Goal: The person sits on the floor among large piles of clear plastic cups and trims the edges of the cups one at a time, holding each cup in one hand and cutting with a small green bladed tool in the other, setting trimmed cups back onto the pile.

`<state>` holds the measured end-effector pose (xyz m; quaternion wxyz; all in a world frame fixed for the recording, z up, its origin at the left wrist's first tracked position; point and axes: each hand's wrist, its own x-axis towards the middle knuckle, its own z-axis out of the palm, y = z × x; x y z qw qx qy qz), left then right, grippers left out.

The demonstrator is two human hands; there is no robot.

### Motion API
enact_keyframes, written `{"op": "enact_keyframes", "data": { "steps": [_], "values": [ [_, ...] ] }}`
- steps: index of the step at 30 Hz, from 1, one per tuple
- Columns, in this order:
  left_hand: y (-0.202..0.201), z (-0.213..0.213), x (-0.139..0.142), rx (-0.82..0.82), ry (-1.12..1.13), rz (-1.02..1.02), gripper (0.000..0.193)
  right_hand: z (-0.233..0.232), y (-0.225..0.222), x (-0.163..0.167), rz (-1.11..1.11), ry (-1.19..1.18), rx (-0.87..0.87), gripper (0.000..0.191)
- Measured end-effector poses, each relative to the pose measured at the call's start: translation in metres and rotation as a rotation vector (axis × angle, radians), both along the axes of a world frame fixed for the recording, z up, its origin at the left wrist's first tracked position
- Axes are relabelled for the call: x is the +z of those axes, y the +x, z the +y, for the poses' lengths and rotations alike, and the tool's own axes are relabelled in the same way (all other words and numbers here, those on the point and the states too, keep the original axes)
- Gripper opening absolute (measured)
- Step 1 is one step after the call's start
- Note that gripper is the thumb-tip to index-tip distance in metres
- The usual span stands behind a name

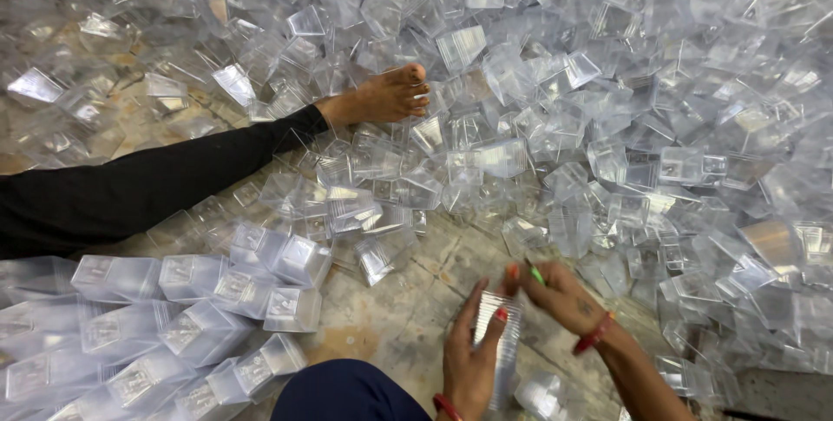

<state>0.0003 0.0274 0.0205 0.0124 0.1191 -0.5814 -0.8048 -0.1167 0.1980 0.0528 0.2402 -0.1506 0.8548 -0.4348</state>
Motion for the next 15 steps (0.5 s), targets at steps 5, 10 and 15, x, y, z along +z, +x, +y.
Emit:
{"op": "enact_keyframes", "data": {
  "steps": [5, 10, 15],
  "values": [
    [-0.008, 0.008, -0.042, 0.178, 0.363, -0.157, 0.052, -0.096, -0.031, 0.037, 0.64, 0.283, -0.115, 0.027],
    [-0.006, 0.011, -0.063, 0.245, 0.447, -0.166, 0.05, -0.18, -0.052, 0.048, 0.895, 0.596, 0.173, 0.06],
    [-0.009, 0.007, -0.043, 0.28, 0.45, -0.208, 0.053, -0.156, -0.046, 0.053, 0.779, 0.36, 0.034, 0.06]
  ]
}}
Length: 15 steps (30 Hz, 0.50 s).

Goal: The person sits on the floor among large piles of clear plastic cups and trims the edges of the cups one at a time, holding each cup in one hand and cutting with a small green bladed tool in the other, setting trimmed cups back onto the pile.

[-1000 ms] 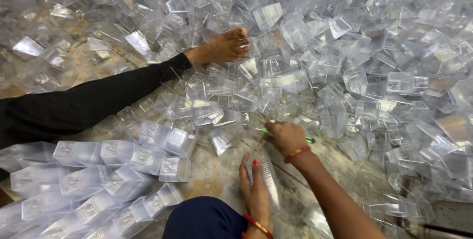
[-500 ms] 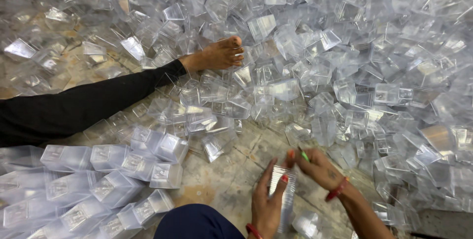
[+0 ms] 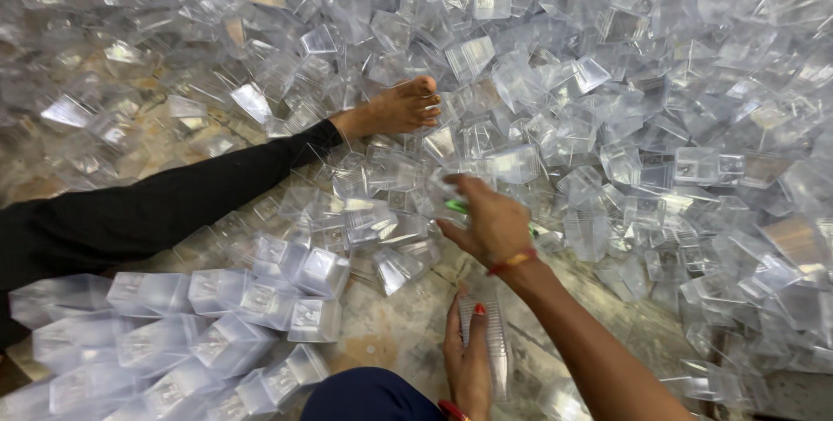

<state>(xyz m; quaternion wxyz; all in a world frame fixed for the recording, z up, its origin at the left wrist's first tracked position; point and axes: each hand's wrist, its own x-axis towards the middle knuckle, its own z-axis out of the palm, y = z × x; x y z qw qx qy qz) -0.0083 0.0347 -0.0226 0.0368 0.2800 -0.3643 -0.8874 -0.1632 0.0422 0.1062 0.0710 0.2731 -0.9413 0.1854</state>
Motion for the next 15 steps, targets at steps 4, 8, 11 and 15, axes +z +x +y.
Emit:
{"op": "enact_keyframes", "data": {
  "steps": [4, 8, 11, 15],
  "values": [
    [0.005, 0.0, 0.023, -0.073, -0.16, 0.07, 0.052, 0.061, 0.04, 0.007, -0.516, -0.657, -0.143, 0.06],
    [0.009, 0.002, 0.036, -0.127, -0.269, 0.115, 0.051, 0.113, 0.07, 0.008, -0.943, -1.08, -0.38, 0.044],
    [0.013, -0.003, 0.038, -0.141, -0.26, 0.101, 0.051, 0.142, 0.094, 0.002, -1.079, -1.273, -0.439, 0.031],
    [0.014, -0.008, 0.038, -0.169, -0.186, 0.042, 0.051, 0.168, 0.119, 0.001, -1.304, -1.534, -0.341, 0.026]
  ]
}}
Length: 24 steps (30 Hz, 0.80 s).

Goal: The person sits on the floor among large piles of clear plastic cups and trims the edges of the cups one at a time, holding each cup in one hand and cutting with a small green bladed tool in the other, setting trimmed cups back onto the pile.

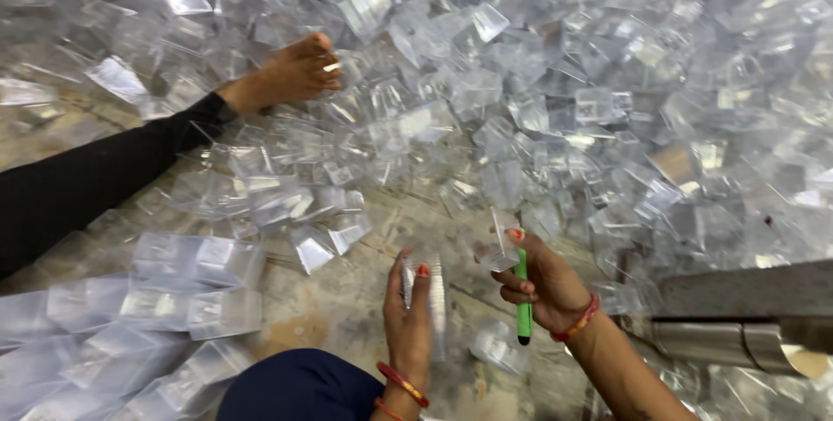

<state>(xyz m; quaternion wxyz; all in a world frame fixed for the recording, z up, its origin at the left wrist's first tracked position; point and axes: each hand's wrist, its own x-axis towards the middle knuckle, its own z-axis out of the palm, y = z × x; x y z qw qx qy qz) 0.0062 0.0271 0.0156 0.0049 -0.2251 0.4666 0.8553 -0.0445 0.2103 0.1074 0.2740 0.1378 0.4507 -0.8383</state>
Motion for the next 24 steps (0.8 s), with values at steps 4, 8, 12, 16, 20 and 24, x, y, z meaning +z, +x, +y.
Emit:
{"op": "enact_keyframes", "data": {
  "steps": [4, 8, 12, 16, 20, 24],
  "values": [
    [0.001, -0.003, 0.008, -0.023, -0.05, 0.082, 0.051, 0.013, 0.02, 0.007, -0.096, 0.075, -0.133, 0.035],
    [0.005, -0.002, 0.022, -0.12, -0.126, 0.155, 0.052, 0.018, 0.042, 0.005, 0.171, 0.274, -0.164, 0.034],
    [0.015, -0.004, 0.036, -0.275, -0.187, 0.228, 0.059, 0.025, 0.06, -0.004, 0.204, 0.433, -0.258, 0.04],
    [0.021, -0.003, 0.048, -0.338, -0.298, 0.35, 0.058, 0.028, 0.061, -0.006, 0.152, 0.461, -0.322, 0.036],
    [0.028, -0.004, 0.06, -0.417, -0.592, 0.47, 0.055, 0.022, 0.057, -0.007, 0.152, 0.593, -0.343, 0.039],
    [0.03, -0.002, 0.066, -0.466, -0.701, 0.54, 0.056, 0.018, 0.059, -0.005, 0.249, 0.63, -0.269, 0.04]
  ]
}}
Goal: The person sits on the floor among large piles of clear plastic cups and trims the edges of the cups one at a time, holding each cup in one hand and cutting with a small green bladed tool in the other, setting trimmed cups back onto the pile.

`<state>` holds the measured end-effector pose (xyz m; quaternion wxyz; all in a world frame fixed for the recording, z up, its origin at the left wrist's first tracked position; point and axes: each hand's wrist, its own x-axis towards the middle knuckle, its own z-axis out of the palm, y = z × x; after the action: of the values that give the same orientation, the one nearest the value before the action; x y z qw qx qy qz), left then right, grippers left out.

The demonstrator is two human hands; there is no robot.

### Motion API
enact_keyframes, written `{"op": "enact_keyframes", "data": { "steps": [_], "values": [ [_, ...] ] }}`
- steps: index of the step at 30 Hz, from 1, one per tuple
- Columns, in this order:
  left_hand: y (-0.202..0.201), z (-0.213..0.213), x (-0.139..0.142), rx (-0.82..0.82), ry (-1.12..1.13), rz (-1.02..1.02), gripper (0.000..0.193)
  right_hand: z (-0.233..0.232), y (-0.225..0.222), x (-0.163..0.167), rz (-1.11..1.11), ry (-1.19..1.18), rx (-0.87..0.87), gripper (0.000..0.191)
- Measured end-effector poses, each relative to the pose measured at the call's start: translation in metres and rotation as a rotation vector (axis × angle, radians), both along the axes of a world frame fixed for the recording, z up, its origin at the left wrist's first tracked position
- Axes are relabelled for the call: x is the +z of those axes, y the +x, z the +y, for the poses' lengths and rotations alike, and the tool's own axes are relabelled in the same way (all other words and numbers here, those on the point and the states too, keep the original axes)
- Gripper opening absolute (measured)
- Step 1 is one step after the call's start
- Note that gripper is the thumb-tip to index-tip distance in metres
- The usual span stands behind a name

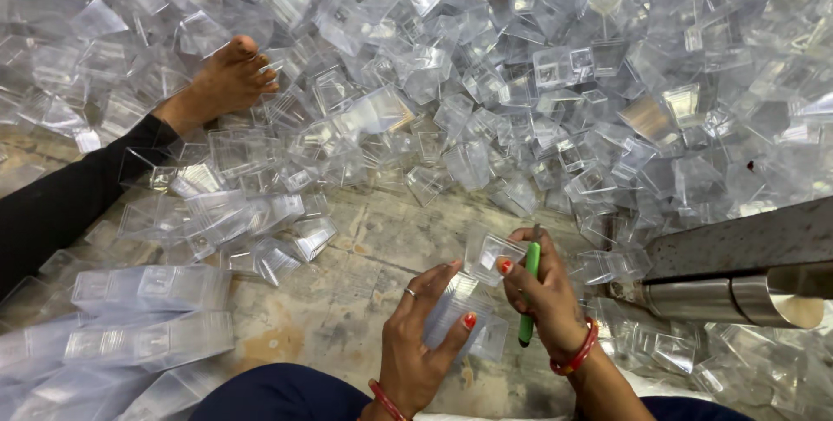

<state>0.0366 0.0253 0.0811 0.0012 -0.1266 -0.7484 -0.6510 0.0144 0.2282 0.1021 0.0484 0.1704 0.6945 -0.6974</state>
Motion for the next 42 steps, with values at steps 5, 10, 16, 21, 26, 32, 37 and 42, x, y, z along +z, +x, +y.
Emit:
{"op": "enact_keyframes", "data": {
  "steps": [5, 10, 16, 21, 26, 32, 37, 42],
  "values": [
    [0.0, 0.002, -0.001, -0.006, -0.018, -0.035, 0.059, -0.004, 0.004, -0.001, -0.012, 0.051, 0.041, 0.041],
    [0.0, 0.003, -0.001, 0.002, -0.013, -0.026, 0.06, -0.008, 0.006, -0.003, -0.042, 0.057, 0.085, 0.042],
    [0.002, 0.004, -0.001, 0.006, 0.003, -0.039, 0.059, -0.005, 0.007, -0.005, -0.03, 0.101, 0.11, 0.037],
    [0.001, 0.003, -0.004, 0.023, 0.031, 0.0, 0.058, -0.013, 0.007, -0.009, 0.109, 0.165, 0.167, 0.03],
    [-0.001, 0.003, -0.009, 0.034, 0.099, -0.058, 0.062, -0.012, 0.013, -0.003, 0.457, 0.329, 0.468, 0.035],
    [-0.004, 0.002, -0.017, 0.11, 0.239, -0.135, 0.063, -0.015, -0.037, -0.005, 0.058, 0.664, 0.177, 0.043],
    [-0.017, -0.004, -0.024, 0.308, 0.38, -0.289, 0.06, -0.028, -0.126, -0.038, -0.093, 1.15, 0.292, 0.045],
    [-0.02, -0.012, -0.027, 0.398, 0.27, -0.286, 0.057, -0.031, -0.167, -0.093, 0.012, 0.803, 0.114, 0.028]
  ]
}}
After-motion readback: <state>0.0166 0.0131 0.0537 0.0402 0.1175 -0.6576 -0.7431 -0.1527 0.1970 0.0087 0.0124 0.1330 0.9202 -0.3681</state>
